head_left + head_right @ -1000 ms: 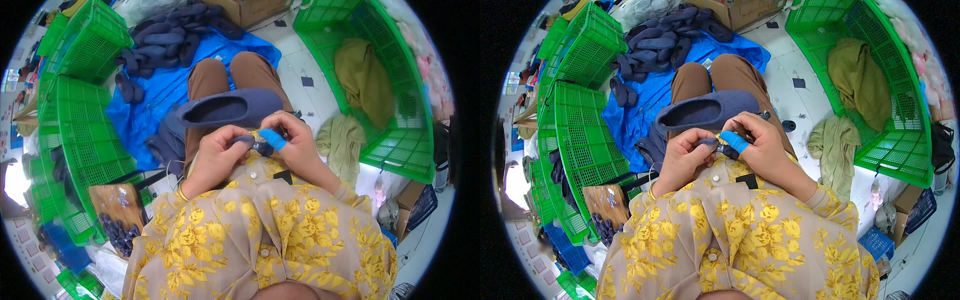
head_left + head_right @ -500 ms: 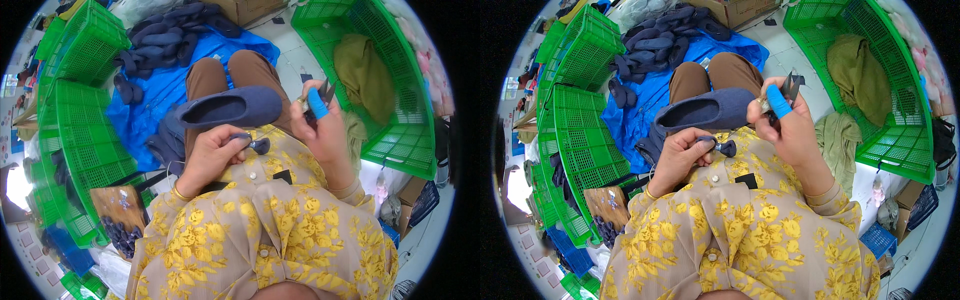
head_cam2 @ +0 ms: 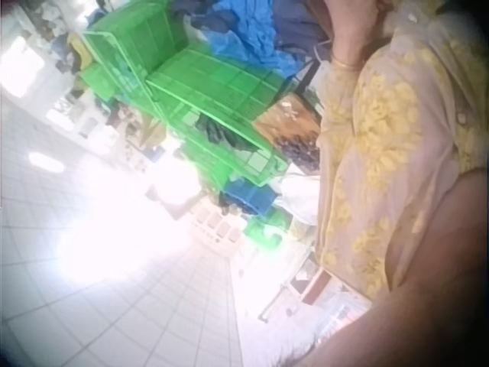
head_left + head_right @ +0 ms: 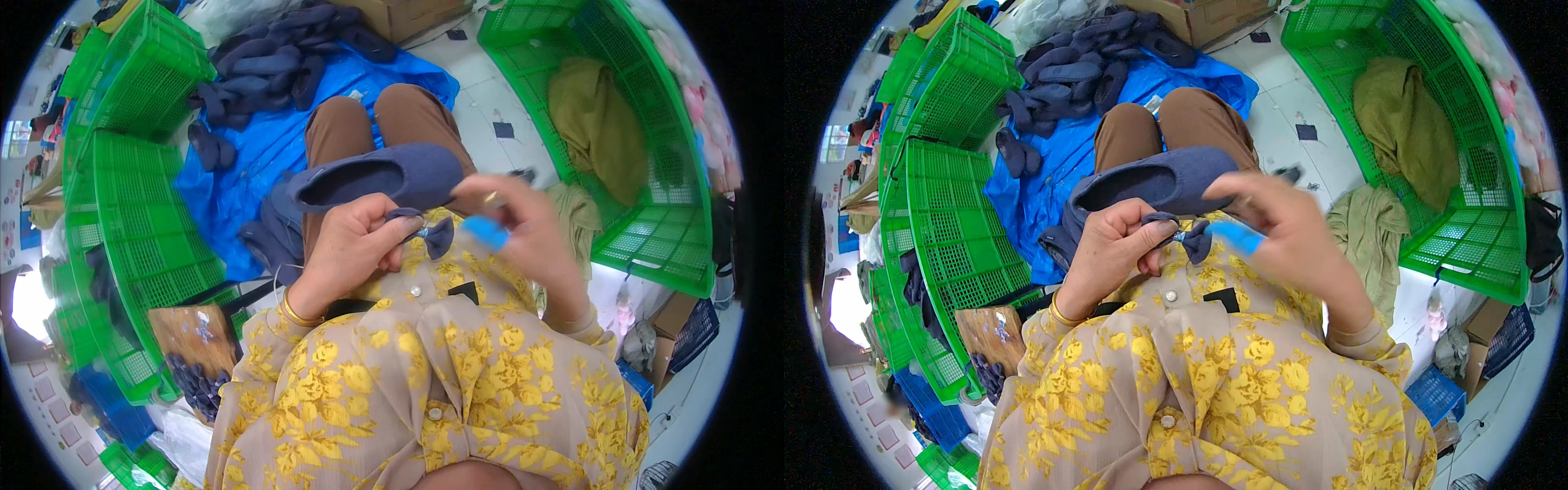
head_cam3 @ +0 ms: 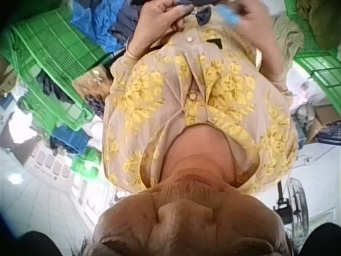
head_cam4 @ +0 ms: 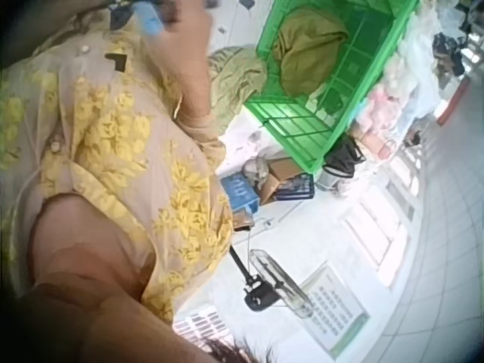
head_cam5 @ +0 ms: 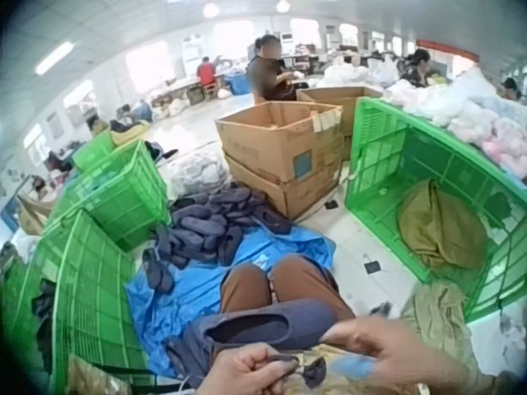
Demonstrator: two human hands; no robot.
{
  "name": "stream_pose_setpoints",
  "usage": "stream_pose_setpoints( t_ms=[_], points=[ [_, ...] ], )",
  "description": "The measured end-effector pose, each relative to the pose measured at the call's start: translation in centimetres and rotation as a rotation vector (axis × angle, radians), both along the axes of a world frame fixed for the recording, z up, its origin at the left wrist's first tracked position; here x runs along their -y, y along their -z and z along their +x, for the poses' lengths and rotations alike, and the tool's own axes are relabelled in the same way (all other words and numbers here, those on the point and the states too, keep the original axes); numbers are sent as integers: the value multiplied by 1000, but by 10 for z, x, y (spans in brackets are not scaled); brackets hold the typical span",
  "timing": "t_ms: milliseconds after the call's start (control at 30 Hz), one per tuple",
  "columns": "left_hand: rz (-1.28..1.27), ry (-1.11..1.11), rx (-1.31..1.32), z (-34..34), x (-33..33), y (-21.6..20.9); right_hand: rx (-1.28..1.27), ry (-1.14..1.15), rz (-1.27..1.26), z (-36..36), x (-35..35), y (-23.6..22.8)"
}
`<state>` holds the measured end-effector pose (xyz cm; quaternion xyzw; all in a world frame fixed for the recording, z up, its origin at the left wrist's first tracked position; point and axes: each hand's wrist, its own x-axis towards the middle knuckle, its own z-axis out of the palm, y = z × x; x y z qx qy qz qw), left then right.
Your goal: The person is sitting on the floor in a workshop, sewing a dark blue slipper using a blue-handled tool. They repeatedly insert the tool into the slipper's edge and pull a thread to stitch it. The person handles multiple slippers and green crates are visible nearby.
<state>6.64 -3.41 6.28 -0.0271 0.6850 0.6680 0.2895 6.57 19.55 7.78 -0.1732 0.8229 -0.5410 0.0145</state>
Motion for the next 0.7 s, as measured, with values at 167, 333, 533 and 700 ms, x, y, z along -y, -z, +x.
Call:
stream_pose_setpoints(
  t_ms=[167, 333, 533, 700],
  points=[
    [4, -44, -92, -6, -1, 0, 85, -121, 164, 5, 6, 25],
    [-288, -17, -389, -35, 14, 30, 458, 242, -213, -11, 9, 47],
    [20, -114, 207, -49, -8, 52, 609, 189, -366, -25, 23, 85],
    [206, -253, 330, -35, -9, 66, 608, 184, -228, -22, 20, 91]
  ],
)
